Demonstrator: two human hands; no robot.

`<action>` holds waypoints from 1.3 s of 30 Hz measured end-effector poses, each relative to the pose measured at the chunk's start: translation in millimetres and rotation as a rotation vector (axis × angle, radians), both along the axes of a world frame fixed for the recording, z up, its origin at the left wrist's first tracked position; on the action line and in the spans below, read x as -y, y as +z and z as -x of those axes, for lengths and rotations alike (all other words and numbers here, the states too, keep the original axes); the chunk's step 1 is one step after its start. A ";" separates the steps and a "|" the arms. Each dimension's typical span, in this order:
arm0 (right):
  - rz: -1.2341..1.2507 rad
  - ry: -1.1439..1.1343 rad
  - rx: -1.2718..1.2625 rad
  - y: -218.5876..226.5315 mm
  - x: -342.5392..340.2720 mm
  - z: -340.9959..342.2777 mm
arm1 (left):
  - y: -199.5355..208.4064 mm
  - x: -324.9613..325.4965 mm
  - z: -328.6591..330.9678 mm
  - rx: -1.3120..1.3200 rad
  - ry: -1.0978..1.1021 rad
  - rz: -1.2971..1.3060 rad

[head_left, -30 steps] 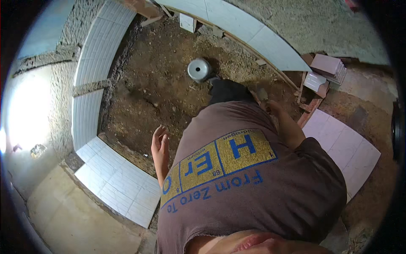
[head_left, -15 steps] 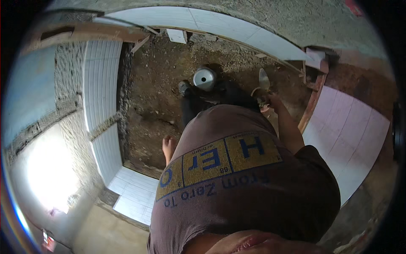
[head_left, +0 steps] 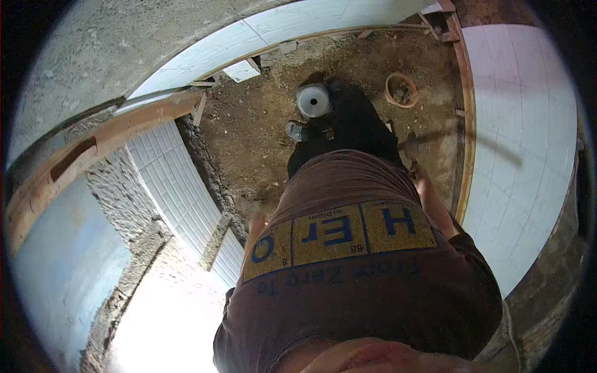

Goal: The recorder is using a trowel to level the dirt and remove rocks from a floor space before tiling.

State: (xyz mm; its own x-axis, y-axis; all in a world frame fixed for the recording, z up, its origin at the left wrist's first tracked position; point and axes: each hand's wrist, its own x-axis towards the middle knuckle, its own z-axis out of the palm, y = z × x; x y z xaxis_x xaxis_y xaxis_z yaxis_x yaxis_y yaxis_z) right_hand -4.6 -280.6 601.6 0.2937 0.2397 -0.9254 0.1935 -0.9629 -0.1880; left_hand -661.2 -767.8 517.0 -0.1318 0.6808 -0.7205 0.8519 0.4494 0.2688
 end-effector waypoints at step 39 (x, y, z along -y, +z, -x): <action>0.070 -0.439 -0.112 -11.1 85.9 26.3 | 131.8 -438.1 16.8 0.492 0.526 0.173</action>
State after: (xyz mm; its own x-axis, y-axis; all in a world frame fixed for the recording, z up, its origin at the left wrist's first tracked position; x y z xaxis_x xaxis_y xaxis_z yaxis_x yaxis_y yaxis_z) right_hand -30.9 -366.5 590.5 0.2506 0.0506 -0.9668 -0.2537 -0.9603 -0.1160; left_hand -677.9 -329.7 648.9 -0.0432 0.4878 -0.8719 0.3121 0.8356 0.4520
